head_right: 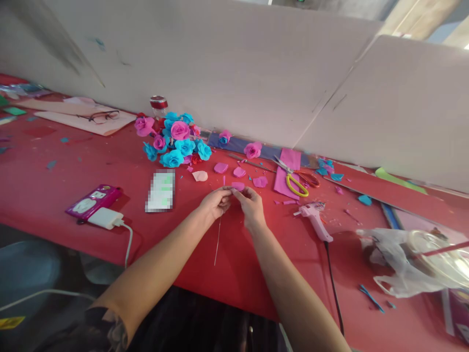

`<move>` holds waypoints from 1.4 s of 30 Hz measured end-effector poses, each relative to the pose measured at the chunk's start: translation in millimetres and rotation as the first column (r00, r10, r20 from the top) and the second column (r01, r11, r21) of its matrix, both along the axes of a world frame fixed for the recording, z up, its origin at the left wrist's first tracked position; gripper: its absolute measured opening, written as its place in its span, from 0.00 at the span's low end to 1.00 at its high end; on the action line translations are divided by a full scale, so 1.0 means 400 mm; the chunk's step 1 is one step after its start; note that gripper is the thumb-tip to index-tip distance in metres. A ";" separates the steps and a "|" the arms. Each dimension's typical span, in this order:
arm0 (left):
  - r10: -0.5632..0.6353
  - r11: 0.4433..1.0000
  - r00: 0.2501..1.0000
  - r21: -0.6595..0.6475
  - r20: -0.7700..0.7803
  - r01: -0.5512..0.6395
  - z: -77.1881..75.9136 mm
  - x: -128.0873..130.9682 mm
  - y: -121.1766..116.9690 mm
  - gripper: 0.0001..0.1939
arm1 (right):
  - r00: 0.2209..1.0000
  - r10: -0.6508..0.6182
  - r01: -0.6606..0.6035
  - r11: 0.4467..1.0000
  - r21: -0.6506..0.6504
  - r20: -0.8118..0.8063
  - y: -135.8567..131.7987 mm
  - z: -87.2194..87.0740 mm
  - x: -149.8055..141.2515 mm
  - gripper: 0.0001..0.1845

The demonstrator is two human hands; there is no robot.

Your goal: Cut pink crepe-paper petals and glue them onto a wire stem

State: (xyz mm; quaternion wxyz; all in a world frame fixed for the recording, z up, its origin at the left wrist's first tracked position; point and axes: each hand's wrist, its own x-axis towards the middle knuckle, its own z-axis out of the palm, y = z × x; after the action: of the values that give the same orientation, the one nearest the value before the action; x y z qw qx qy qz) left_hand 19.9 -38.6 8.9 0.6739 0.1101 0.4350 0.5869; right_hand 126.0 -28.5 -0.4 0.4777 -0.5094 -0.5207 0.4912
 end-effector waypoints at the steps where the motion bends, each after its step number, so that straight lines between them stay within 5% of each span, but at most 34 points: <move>1: -0.016 1.000 1.000 0.003 -0.003 0.016 0.001 0.000 -0.002 0.08 | 1.000 0.002 -0.003 1.000 -0.013 -0.018 0.000 0.003 0.000 0.21; 8: -0.157 0.981 0.982 0.097 -0.101 0.167 0.013 0.009 -0.016 0.10 | 0.988 0.142 -0.132 0.982 -0.133 0.066 0.029 0.087 0.106 0.13; 12: -0.234 0.957 0.943 0.113 -0.234 0.266 0.012 0.020 -0.024 0.10 | 0.858 0.373 -0.296 0.921 -0.252 0.355 0.017 0.130 0.149 0.09; 15: -0.285 0.940 0.916 0.102 -0.282 0.324 0.011 0.027 -0.031 0.11 | 0.736 0.455 -0.355 0.890 -0.287 0.502 0.004 0.140 0.158 0.12; 23: -0.346 0.903 0.860 0.114 -0.376 0.413 0.004 0.037 -0.037 0.10 | 0.645 0.515 -0.388 0.857 -0.339 0.564 -0.011 0.138 0.165 0.13; 27: -0.361 0.910 0.862 0.069 -0.357 0.409 0.003 0.035 -0.038 0.09 | 0.630 0.465 -0.388 0.882 -0.267 0.622 -0.024 0.147 0.190 0.13; 30: -0.343 0.925 0.869 0.034 -0.356 0.379 -0.001 0.030 -0.036 0.08 | 0.582 0.237 -0.274 0.958 -0.087 0.778 -0.038 0.160 0.257 0.12; 32: -0.326 0.935 0.875 0.015 -0.359 0.354 -0.003 0.027 -0.032 0.08 | 0.483 -0.055 -0.083 0.991 0.109 0.874 -0.046 0.158 0.329 0.14; 35: -0.317 0.941 0.876 -0.007 -0.364 0.338 -0.002 0.026 -0.029 0.04 | 0.212 -0.344 -0.047 0.931 0.361 0.915 -0.052 0.124 0.452 0.20; 37: -0.329 0.938 0.870 -0.023 -0.368 0.345 0.001 0.027 -0.029 0.03 | 0.095 -0.324 -0.005 0.945 0.326 0.941 -0.052 0.084 0.519 0.25; 42: -0.371 0.923 0.838 -0.059 -0.400 0.381 0.007 0.029 -0.033 0.05 | 0.094 -0.130 0.053 0.991 0.126 0.987 -0.048 0.001 0.583 0.25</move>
State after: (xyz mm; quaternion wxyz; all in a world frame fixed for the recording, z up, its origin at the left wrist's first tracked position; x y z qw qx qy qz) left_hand 31.4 -51.8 11.7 0.6699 0.3199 0.5277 0.4129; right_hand 359.2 -47.6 0.2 0.0492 -0.7242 -0.6875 -0.0230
